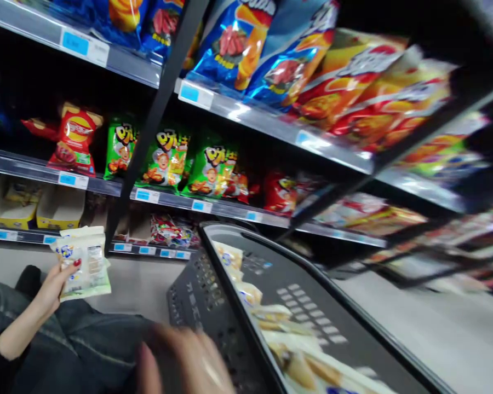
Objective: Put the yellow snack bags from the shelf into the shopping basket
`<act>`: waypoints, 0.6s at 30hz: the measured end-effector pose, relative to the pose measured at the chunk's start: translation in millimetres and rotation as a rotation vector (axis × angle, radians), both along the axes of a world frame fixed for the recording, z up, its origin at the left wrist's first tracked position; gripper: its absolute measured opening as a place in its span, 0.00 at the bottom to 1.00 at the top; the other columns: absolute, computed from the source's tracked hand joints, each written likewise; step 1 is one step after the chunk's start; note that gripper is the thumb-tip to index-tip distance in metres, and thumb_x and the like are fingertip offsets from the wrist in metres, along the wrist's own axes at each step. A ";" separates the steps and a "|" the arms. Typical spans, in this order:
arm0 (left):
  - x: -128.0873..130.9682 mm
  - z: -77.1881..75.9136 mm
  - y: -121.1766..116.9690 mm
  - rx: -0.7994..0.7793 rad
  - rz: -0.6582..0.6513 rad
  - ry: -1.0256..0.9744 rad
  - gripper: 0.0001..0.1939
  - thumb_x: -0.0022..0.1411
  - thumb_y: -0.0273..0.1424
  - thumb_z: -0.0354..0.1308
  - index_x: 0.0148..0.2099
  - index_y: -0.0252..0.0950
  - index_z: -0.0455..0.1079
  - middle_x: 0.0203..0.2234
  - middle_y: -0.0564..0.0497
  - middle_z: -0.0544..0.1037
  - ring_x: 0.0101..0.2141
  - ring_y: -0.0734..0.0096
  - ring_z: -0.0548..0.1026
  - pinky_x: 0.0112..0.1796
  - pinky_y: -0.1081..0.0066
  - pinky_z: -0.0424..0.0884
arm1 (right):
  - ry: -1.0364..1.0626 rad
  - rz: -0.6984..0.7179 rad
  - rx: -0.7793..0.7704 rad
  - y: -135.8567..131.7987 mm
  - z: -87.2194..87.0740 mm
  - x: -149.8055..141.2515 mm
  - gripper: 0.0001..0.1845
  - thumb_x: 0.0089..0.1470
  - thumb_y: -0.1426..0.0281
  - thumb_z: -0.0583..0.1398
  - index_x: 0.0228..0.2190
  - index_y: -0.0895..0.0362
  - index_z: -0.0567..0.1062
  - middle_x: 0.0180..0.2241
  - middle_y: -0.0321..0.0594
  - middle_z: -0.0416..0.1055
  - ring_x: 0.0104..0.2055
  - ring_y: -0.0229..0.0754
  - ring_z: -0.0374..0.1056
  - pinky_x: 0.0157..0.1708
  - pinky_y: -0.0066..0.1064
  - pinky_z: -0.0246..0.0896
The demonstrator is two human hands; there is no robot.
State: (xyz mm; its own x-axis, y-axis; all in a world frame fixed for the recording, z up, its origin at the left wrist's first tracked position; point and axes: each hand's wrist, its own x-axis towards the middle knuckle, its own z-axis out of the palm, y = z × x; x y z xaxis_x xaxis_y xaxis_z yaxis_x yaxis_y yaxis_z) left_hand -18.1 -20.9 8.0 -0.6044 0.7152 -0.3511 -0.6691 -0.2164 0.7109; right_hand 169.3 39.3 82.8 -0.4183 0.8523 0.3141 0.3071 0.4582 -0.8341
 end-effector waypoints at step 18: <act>-17.5 -0.2 1.1 0.036 0.089 0.147 0.22 0.42 0.40 0.66 0.38 0.30 0.73 0.34 0.40 0.80 0.36 0.55 0.77 0.39 0.63 0.72 | 0.100 0.450 -0.409 36.6 -56.3 -91.1 0.21 0.48 0.61 0.59 0.43 0.57 0.64 0.44 0.46 0.71 0.45 0.47 0.68 0.44 0.39 0.63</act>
